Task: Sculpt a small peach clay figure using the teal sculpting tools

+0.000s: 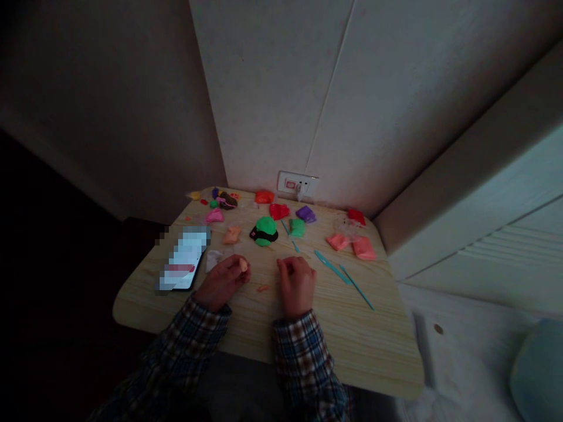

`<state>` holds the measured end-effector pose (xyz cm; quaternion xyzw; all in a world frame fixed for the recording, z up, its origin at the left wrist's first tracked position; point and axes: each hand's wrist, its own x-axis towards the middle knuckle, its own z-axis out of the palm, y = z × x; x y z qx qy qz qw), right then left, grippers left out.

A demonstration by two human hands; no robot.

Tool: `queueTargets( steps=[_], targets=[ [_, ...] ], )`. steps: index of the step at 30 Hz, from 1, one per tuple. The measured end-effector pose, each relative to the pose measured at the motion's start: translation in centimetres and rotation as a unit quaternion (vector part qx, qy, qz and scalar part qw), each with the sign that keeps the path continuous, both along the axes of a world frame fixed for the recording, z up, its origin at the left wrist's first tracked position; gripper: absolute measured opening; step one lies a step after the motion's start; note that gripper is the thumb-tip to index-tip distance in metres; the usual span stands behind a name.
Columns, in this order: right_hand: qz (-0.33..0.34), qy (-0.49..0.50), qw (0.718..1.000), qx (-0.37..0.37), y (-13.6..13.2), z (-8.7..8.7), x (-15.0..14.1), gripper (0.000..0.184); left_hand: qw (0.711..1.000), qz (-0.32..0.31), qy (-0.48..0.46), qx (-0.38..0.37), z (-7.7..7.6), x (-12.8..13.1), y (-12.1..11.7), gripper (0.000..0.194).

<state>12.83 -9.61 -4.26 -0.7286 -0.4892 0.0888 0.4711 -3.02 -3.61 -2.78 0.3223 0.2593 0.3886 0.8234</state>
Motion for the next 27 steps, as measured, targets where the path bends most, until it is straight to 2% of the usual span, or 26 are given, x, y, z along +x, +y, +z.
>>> queueTargets(
  steps=[4,10,17,22,27],
  targets=[
    [0.038,0.067,0.996,0.04,-0.2,1.1,-0.4,0.022,1.0,-0.003,-0.002,0.003,-0.2,0.1,0.0,0.031],
    [0.058,0.142,0.987,0.042,-0.6,1.9,-1.3,0.032,1.0,-0.004,-0.003,0.0,-0.2,0.4,-0.1,0.033],
    [0.103,0.204,0.971,0.076,-0.8,2.9,-2.1,0.009,1.0,-0.019,0.0,0.019,0.5,0.1,-0.4,0.036],
    [0.151,0.227,0.954,0.128,-1.1,4.5,-3.1,0.008,0.999,-0.034,-0.002,0.023,0.6,0.1,-0.5,0.036],
    [0.192,0.279,0.933,0.12,-1.2,4.8,-4.1,0.008,0.999,-0.049,-0.008,0.021,0.6,0.1,-0.7,0.033]
  ],
)
